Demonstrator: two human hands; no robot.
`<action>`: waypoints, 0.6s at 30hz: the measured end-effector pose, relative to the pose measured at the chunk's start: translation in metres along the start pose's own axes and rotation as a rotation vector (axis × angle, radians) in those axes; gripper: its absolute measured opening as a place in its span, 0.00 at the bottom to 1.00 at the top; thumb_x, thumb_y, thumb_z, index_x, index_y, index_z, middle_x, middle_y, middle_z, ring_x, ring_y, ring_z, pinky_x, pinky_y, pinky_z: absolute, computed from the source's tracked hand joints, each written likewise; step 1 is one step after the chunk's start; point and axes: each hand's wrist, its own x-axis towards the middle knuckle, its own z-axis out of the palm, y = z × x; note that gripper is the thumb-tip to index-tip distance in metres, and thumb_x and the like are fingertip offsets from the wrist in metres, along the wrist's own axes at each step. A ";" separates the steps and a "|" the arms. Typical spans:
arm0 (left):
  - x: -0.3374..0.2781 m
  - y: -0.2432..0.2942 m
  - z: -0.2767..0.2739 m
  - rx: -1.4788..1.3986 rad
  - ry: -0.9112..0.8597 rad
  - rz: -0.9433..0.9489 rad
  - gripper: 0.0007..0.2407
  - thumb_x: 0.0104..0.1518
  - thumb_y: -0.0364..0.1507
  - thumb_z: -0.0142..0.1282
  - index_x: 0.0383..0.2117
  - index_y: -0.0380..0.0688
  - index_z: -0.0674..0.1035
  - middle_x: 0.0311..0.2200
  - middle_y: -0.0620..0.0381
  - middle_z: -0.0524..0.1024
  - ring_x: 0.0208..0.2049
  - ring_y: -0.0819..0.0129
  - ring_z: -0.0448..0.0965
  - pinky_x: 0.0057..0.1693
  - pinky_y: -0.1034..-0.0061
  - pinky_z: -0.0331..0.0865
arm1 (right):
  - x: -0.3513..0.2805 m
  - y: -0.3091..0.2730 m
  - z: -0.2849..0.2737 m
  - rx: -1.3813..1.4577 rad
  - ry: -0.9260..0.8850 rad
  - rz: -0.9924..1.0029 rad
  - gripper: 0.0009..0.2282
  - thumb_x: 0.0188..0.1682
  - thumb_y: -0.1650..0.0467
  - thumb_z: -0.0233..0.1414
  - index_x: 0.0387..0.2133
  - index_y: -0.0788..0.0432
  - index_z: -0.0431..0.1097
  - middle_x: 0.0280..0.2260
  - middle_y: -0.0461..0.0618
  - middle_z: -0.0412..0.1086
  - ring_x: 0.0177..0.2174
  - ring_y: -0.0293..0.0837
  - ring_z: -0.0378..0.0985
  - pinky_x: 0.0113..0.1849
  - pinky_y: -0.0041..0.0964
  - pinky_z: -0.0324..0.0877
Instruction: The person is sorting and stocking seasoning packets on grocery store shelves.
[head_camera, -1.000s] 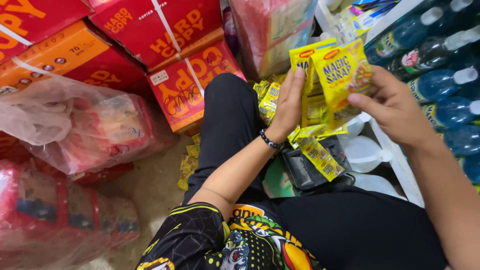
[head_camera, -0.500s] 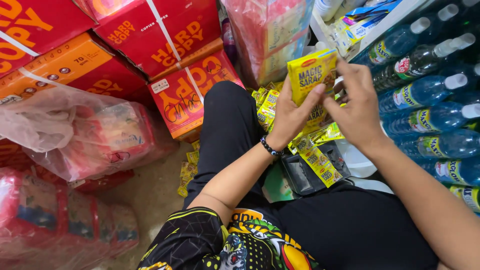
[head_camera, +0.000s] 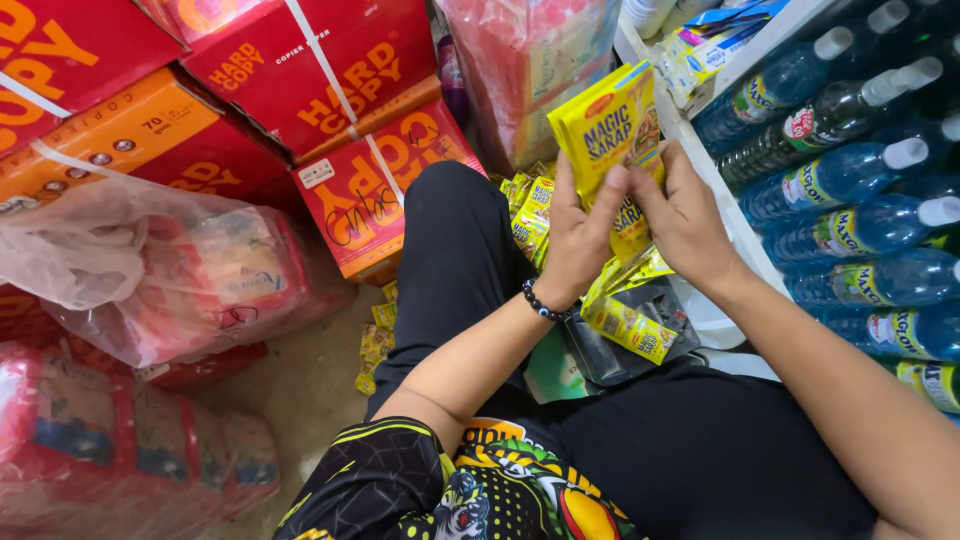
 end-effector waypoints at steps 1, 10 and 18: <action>0.001 -0.002 -0.002 0.000 0.003 -0.001 0.20 0.67 0.30 0.55 0.62 0.41 0.63 0.53 0.55 0.74 0.54 0.70 0.76 0.60 0.75 0.71 | 0.002 -0.001 -0.002 -0.001 -0.002 0.001 0.14 0.63 0.62 0.49 0.48 0.63 0.64 0.42 0.53 0.73 0.41 0.41 0.74 0.42 0.36 0.70; 0.037 0.030 -0.036 -0.199 0.284 -0.012 0.16 0.71 0.38 0.50 0.55 0.37 0.70 0.48 0.53 0.75 0.45 0.71 0.77 0.52 0.72 0.73 | -0.012 0.036 -0.021 0.268 -0.675 0.402 0.18 0.46 0.69 0.62 0.48 0.66 0.76 0.41 0.49 0.79 0.39 0.36 0.79 0.43 0.35 0.73; 0.070 0.036 -0.102 -0.238 0.398 0.234 0.14 0.72 0.35 0.49 0.54 0.37 0.71 0.47 0.54 0.77 0.45 0.69 0.80 0.52 0.70 0.75 | -0.029 0.064 -0.062 0.161 -0.916 0.536 0.20 0.39 0.69 0.65 0.46 0.64 0.74 0.40 0.51 0.82 0.41 0.39 0.80 0.45 0.38 0.73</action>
